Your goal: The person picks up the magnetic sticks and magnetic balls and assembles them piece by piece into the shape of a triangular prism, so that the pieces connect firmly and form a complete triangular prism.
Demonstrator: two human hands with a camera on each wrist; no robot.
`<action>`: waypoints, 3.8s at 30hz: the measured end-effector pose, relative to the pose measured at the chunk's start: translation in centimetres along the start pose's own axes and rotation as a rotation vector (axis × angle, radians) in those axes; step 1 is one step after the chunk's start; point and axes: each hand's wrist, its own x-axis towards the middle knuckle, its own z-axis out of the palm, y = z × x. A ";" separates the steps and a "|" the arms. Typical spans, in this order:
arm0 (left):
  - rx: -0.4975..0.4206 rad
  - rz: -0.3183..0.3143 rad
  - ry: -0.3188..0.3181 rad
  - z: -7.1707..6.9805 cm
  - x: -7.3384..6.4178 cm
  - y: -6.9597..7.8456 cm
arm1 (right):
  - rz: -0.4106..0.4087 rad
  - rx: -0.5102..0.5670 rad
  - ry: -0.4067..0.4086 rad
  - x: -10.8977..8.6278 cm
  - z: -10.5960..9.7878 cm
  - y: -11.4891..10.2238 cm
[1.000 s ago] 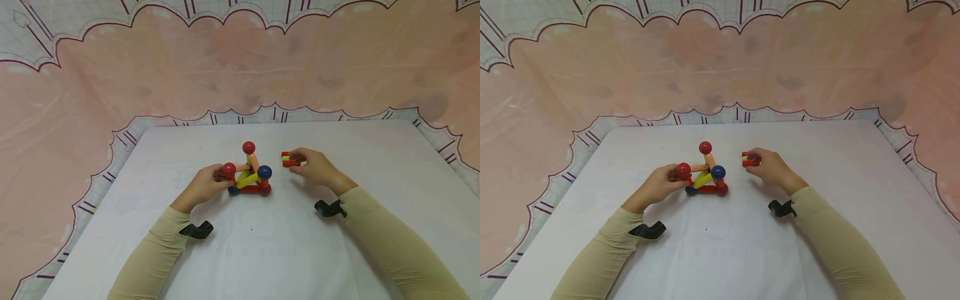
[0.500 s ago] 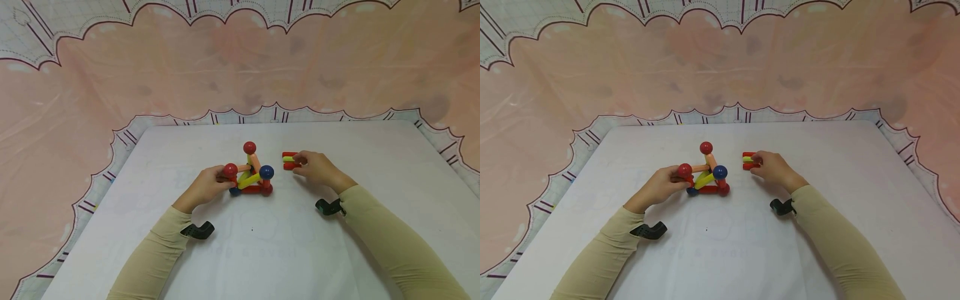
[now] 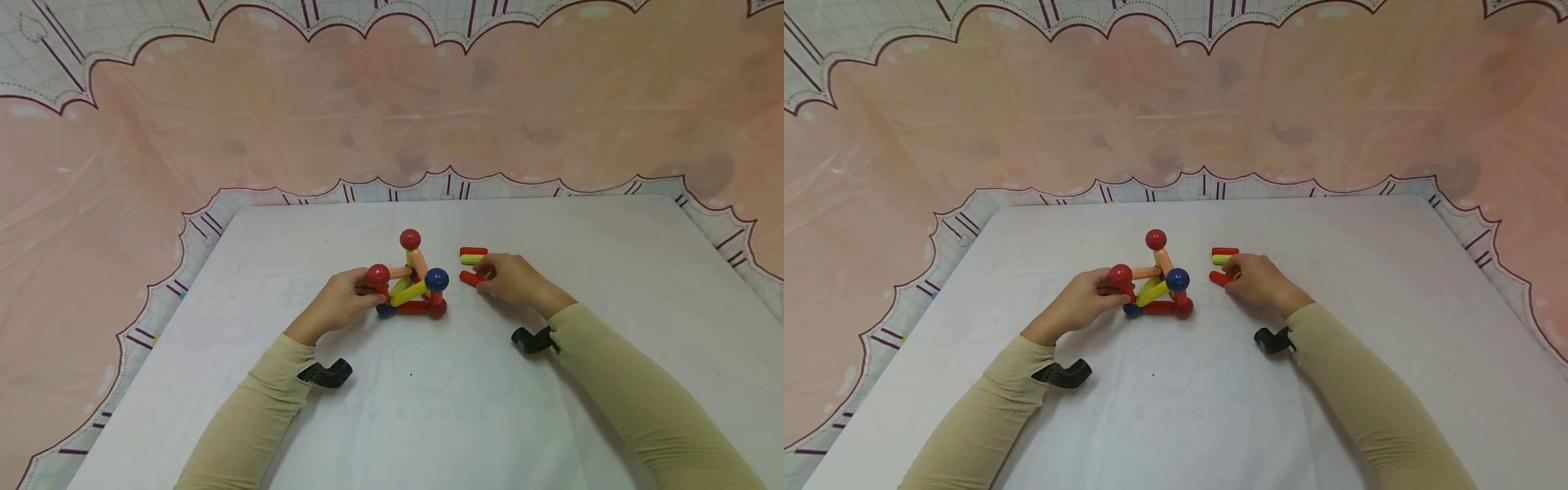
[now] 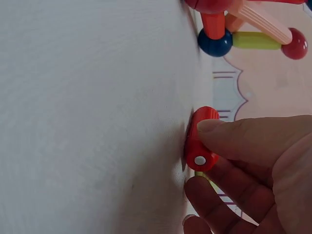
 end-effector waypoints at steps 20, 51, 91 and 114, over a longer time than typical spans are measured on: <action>0.004 0.010 -0.002 0.5 0.4 0.4 | -0.188 0.110 0.176 -2.3 -3.0 -4.4; -0.001 0.044 0.004 0.5 0.3 0.6 | -0.336 0.091 0.064 -2.4 -0.4 -11.0; 0.039 0.053 0.139 1.2 0.4 0.8 | -0.340 0.119 0.088 -2.9 -1.0 -8.0; 0.026 -0.012 0.248 -1.0 0.6 -0.3 | -0.416 0.200 0.020 -2.9 -0.1 -7.5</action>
